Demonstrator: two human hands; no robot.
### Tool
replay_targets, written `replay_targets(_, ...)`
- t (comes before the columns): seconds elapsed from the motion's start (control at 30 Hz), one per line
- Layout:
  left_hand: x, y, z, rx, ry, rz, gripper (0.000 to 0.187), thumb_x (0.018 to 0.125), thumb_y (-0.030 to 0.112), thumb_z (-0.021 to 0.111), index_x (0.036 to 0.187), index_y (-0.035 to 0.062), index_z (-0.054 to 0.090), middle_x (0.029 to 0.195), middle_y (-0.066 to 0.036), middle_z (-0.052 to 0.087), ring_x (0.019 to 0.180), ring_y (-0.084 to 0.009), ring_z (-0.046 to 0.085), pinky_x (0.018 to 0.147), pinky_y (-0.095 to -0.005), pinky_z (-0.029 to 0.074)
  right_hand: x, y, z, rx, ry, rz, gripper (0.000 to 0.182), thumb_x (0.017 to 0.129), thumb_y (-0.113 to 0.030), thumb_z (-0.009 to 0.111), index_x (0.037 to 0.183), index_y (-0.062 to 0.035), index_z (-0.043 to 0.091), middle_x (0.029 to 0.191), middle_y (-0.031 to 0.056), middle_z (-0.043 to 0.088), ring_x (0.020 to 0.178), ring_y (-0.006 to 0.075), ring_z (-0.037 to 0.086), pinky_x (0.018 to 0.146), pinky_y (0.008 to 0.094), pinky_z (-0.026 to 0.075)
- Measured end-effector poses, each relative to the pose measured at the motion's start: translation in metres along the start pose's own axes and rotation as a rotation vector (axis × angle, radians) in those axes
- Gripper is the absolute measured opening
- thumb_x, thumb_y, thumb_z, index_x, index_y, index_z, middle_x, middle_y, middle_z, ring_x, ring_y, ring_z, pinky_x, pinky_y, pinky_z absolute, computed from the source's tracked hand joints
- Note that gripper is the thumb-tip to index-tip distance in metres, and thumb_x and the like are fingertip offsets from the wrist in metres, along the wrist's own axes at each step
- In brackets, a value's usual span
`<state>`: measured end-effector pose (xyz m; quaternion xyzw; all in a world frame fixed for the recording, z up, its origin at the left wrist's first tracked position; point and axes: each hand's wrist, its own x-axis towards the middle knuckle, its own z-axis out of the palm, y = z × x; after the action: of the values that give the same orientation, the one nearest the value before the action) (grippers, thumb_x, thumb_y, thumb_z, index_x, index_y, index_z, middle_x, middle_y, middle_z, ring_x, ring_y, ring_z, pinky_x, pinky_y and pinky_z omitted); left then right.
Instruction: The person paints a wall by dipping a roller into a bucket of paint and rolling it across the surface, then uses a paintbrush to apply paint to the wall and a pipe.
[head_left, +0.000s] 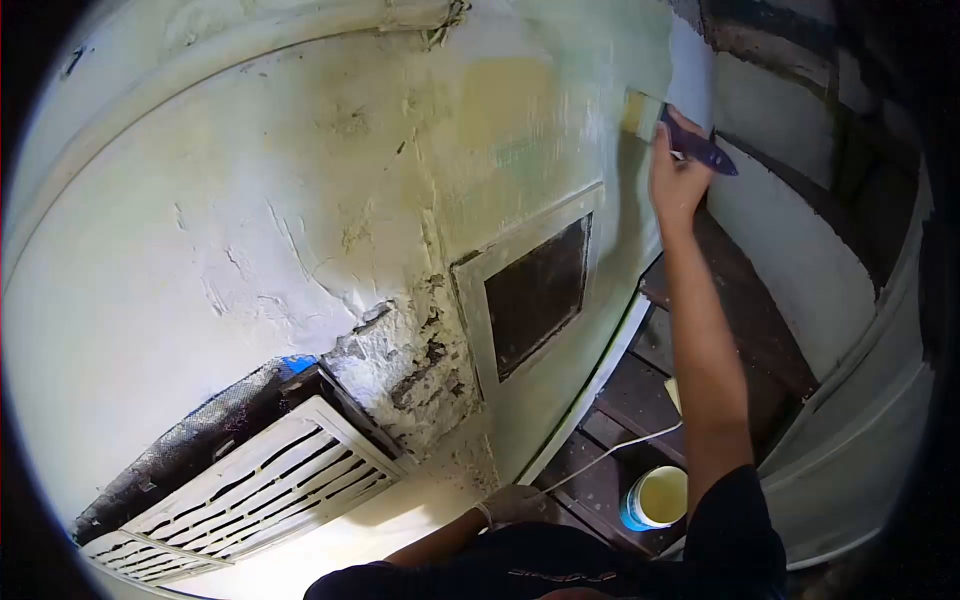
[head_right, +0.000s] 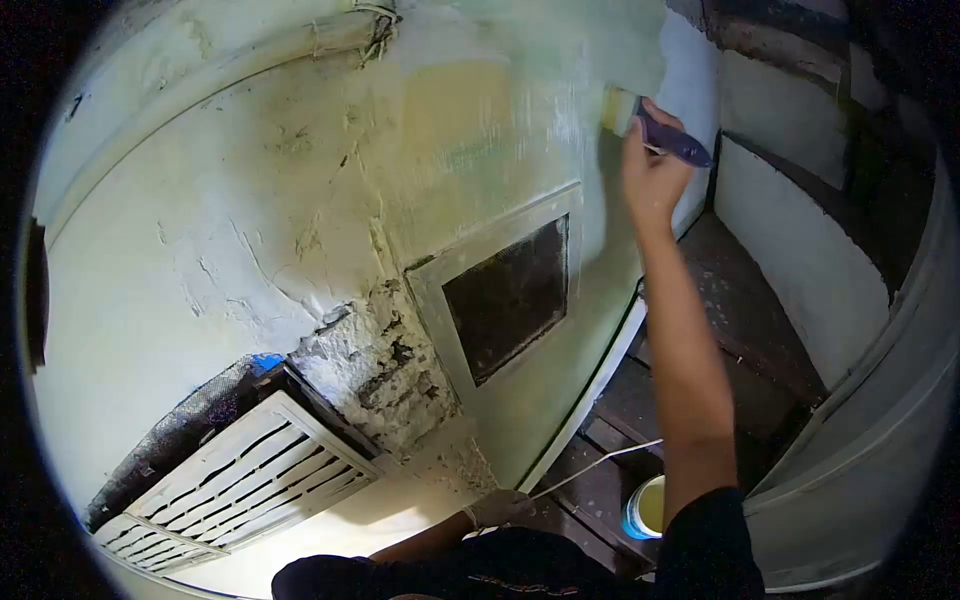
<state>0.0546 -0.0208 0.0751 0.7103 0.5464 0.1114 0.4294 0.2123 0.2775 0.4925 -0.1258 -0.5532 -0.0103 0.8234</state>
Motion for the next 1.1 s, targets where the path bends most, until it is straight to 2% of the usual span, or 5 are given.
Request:
replay_targets(0.2,0.015,-0.016,0.011,-0.160,0.056,-0.001,0.040,0.092,0.043,0.044,0.093,0.0076,0.063,0.091,-0.016,0.064,0.087,-0.0332,0.061,0.078,-0.0412,0.047,-0.085,-0.154,0.065,0.320,-0.116,-0.265,0.033,0.075,0.005,0.066,0.107,-0.0047,0.063,0.082,0.0089,0.058,0.068,0.0186,0.059,0.058,0.0259,0.047)
replay_targets(0.33,0.015,-0.006,0.005,-0.153,0.030,0.000,0.045,0.095,0.045,0.043,0.095,0.0063,0.066,0.089,-0.009,0.066,0.082,-0.0193,0.061,0.076,-0.0345,0.047,-0.076,-0.194,0.052,0.470,-0.180,-0.141,0.033,0.076,0.006,0.065,0.109,0.0018,0.059,0.087,0.0140,0.060,0.071,0.0215,0.058,0.062,0.0307,0.049)
replay_targets(0.7,0.016,0.003,0.005,-0.011,-0.023,0.057,0.045,0.095,0.044,0.040,0.099,0.0070,0.065,0.094,-0.012,0.066,0.086,-0.0237,0.063,0.079,-0.0362,0.048,-0.009,-0.094,0.049,0.881,-0.227,0.453,0.029,0.085,-0.003,0.064,0.112,0.0001,0.056,0.100,0.0060,0.060,0.086,0.0096,0.058,0.077,0.0276,0.054)
replay_targets(1.0,0.018,-0.018,0.016,-0.043,-0.036,0.109,0.040,0.095,0.040,0.042,0.099,0.0070,0.064,0.102,-0.012,0.065,0.093,-0.0263,0.062,0.083,-0.0364,0.047,0.012,0.074,-0.007,0.102,0.047,0.065,0.025,0.086,-0.003,0.061,0.110,0.0030,0.057,0.103,0.0106,0.061,0.089,0.0160,0.060,0.079,0.0282,0.050)
replay_targets(1.1,0.023,-0.034,0.023,0.038,0.012,0.207,0.040,0.095,0.039,0.042,0.099,0.0068,0.064,0.101,-0.011,0.065,0.091,-0.0255,0.062,0.081,-0.0363,0.048,-0.016,0.001,0.018,0.103,0.023,-0.021,0.017,0.084,-0.002,0.061,0.100,0.0028,0.062,0.098,0.0128,0.063,0.088,0.0194,0.061,0.079,0.0276,0.047)
